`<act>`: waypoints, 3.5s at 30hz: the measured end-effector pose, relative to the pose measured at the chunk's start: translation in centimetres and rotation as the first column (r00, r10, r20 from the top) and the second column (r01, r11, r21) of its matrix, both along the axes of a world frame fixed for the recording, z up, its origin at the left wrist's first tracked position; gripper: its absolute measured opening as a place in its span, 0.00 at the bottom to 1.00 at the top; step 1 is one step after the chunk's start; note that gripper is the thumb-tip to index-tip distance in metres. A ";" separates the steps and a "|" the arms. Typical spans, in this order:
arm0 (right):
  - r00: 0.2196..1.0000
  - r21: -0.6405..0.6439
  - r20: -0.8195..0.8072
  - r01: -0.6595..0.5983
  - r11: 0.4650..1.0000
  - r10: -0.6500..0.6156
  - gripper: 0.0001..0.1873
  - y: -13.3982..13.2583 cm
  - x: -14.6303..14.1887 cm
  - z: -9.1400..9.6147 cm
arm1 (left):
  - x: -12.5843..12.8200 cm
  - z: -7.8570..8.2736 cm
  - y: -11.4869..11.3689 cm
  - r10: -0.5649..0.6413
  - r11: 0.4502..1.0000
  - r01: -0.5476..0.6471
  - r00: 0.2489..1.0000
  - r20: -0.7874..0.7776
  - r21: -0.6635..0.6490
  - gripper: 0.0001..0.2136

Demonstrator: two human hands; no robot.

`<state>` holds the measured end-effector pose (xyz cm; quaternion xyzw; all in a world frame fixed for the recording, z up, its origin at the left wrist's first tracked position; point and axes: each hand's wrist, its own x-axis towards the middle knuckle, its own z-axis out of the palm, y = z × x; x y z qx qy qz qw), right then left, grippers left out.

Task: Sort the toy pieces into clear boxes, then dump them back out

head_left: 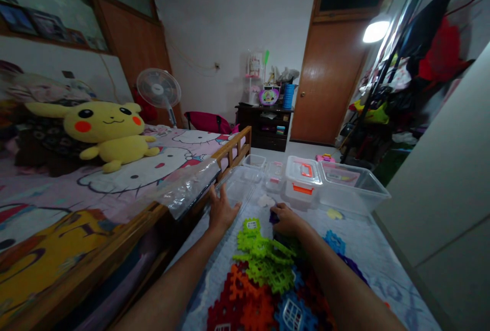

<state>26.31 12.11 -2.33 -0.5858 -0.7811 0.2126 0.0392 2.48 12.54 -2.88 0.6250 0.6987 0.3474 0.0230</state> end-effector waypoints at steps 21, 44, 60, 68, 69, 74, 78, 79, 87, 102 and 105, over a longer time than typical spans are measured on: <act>1.000 0.038 -0.021 0.005 0.999 -0.004 0.35 0.3 0.0 -0.7 | -0.3 -1.4 -5.3 -0.196 0.967 0.191 0.980 -0.015 -0.166 0.38; 1.000 0.022 0.016 0.011 1.000 -0.011 0.34 0.0 -0.1 -0.3 | 1.1 0.1 -2.8 -0.234 0.905 0.189 0.969 -0.077 -0.382 0.25; 0.992 0.009 -0.092 -0.085 0.996 0.086 0.18 -4.4 -1.4 3.8 | 2.0 1.9 -10.2 -0.621 0.658 0.685 0.729 0.288 -0.313 0.29; 0.974 0.105 -0.219 -0.027 0.994 0.050 0.24 -11.1 0.0 7.1 | 1.5 2.4 -13.6 -0.597 0.683 0.636 0.770 0.228 -0.359 0.43; 0.964 0.139 -0.267 0.029 0.990 0.010 0.24 -11.9 1.5 7.3 | 1.2 2.4 -14.4 -0.593 0.688 0.634 0.772 0.230 -0.353 0.45; 0.892 0.234 -0.347 0.383 0.894 -0.291 0.32 -15.7 10.9 5.1 | 0.3 2.1 -19.1 -0.659 0.664 0.668 0.735 0.159 -0.335 0.60; 0.814 0.110 -0.286 0.552 0.826 -0.506 0.50 -17.7 14.0 1.4 | 1.4 1.0 -21.0 -0.731 0.608 0.704 0.676 0.087 -0.366 0.65; 0.811 0.080 -0.298 0.546 0.834 -0.503 0.51 -18.0 13.8 0.9 | 1.8 0.7 -21.1 -0.729 0.613 0.694 0.681 0.068 -0.378 0.64; 0.877 0.124 -0.343 0.399 0.909 -0.338 0.42 -18.4 8.0 1.1 | 4.1 0.5 -20.7 -0.690 0.679 0.652 0.723 0.007 -0.338 0.58; 0.789 0.236 -0.598 0.340 0.910 -0.139 0.21 -18.4 4.8 1.0 | 6.8 3.9 -17.2 -0.644 0.719 0.606 0.765 0.001 -0.339 0.47; 0.745 0.242 -0.653 0.377 0.894 -0.137 0.17 -18.1 4.3 1.0 | 6.6 4.0 -16.1 -0.653 0.722 0.630 0.757 0.016 -0.287 0.40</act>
